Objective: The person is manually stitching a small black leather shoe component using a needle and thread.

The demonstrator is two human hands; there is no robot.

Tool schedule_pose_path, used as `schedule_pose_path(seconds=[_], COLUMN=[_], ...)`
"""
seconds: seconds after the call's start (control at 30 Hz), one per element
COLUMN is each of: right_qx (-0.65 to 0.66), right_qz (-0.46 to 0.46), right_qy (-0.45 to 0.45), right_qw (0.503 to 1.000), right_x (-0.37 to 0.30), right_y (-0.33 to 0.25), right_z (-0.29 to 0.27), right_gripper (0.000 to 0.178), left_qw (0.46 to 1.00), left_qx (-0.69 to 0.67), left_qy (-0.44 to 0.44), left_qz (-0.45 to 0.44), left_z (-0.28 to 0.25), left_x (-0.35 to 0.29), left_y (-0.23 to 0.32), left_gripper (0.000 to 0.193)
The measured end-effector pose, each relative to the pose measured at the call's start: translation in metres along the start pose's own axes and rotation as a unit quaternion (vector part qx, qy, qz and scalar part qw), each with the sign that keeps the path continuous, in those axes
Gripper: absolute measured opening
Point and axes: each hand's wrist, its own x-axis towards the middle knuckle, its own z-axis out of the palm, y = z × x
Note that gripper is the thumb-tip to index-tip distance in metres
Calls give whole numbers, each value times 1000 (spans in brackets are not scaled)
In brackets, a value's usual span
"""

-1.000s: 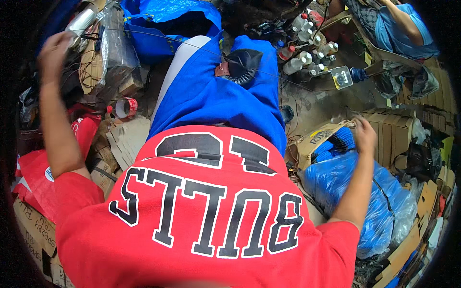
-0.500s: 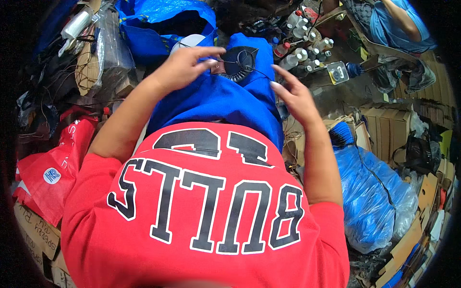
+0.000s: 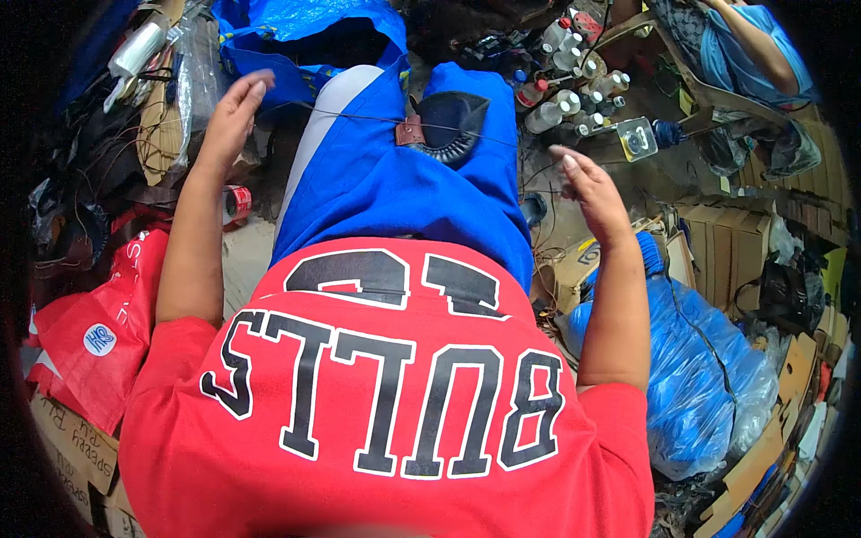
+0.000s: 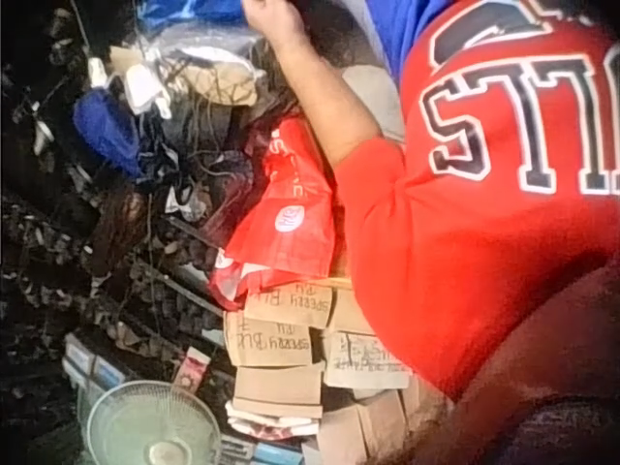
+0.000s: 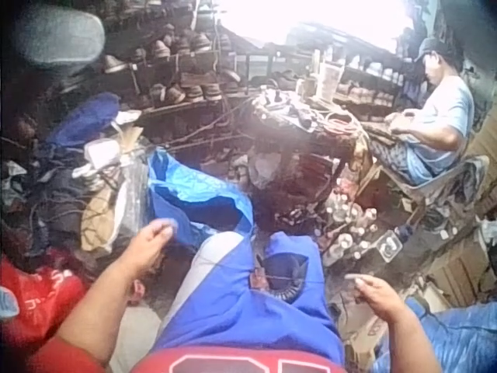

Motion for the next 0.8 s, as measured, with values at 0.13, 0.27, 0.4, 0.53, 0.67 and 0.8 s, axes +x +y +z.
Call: schedule_pose_path(seconds=[0.13, 0.27, 0.4, 0.53, 0.67, 0.8], right_qx=[-134, -202, -306, -301, -314, -229], right_qz=[-87, -209, -289, -283, -281, -256], right_qy=[19, -2, -15, -44, -71, -82], right_qw=[987, 957, 907, 910, 904, 935], right_x=[8, 17, 33, 36, 36, 37], right_y=[-20, -68, -78, -79, -78, -61], right_z=[1, 48, 57, 54, 55, 60], right_gripper=[32, 18, 11, 11, 12, 11], left_qw=[962, 924, 877, 862, 873, 872], left_qx=[166, 102, 190, 186, 116, 80], left_qy=[-56, -276, -322, -432, -464, -482], left_qz=[207, 243, 301, 190, 98, 23], left_z=[52, 131, 167, 173, 169, 167], left_x=[8, 2, 16, 29, 24, 23], left_y=[49, 86, 91, 90, 100, 103], left_gripper=[33, 37, 32, 31, 27, 28])
